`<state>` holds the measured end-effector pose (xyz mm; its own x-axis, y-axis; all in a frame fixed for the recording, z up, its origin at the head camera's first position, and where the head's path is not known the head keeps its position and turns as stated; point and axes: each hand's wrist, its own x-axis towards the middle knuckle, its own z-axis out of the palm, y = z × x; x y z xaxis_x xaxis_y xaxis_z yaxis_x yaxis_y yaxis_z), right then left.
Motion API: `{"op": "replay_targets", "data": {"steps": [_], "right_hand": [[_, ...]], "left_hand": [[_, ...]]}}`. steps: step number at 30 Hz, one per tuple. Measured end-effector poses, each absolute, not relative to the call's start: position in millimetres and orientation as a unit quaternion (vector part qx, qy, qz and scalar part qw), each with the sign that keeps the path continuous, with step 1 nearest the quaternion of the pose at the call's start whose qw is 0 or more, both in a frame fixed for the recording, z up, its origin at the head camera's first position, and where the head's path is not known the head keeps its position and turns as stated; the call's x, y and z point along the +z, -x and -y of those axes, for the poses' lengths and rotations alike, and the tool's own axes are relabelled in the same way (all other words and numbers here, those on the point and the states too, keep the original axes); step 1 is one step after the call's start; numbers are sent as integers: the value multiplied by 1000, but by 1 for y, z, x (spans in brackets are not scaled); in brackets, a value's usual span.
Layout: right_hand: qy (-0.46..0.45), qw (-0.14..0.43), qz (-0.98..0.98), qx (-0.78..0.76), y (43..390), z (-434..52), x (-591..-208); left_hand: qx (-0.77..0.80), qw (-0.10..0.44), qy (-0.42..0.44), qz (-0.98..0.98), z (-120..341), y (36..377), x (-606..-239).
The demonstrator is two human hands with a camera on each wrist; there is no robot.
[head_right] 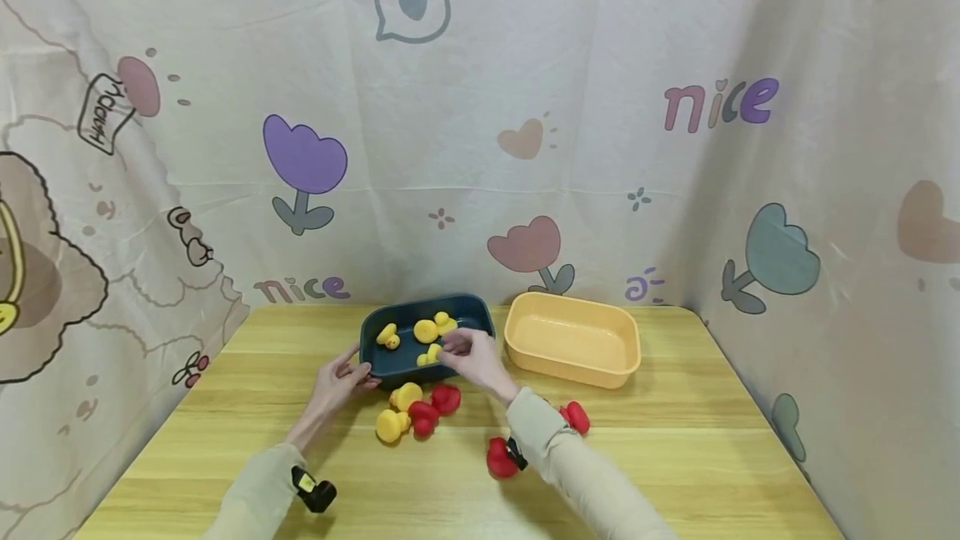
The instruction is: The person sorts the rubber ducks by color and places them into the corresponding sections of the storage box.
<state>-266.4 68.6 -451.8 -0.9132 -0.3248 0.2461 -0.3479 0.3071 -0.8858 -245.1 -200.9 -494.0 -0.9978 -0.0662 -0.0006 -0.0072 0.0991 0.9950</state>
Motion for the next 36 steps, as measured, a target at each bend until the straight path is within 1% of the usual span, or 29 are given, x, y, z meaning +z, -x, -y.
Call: {"op": "replay_targets", "data": {"steps": [6, 11, 17, 23, 36], "right_hand": [[-263, -35, 820, 506, 257, -58, -458], [-293, -75, 834, 461, 257, -49, -464], [-327, -104, 834, 432, 258, -43, -469], [-338, -117, 850, 387, 257, -39, -470], [-361, -106, 870, 318, 257, -35, -471]], "left_hand": [[-679, 17, -14, 734, 203, 247, -494], [-681, 18, -15, 732, 203, 247, -495], [-676, 20, -17, 736, 203, 247, -495], [-676, 18, -18, 736, 203, 247, -493], [-683, 9, -16, 730, 203, 247, -493]]}}
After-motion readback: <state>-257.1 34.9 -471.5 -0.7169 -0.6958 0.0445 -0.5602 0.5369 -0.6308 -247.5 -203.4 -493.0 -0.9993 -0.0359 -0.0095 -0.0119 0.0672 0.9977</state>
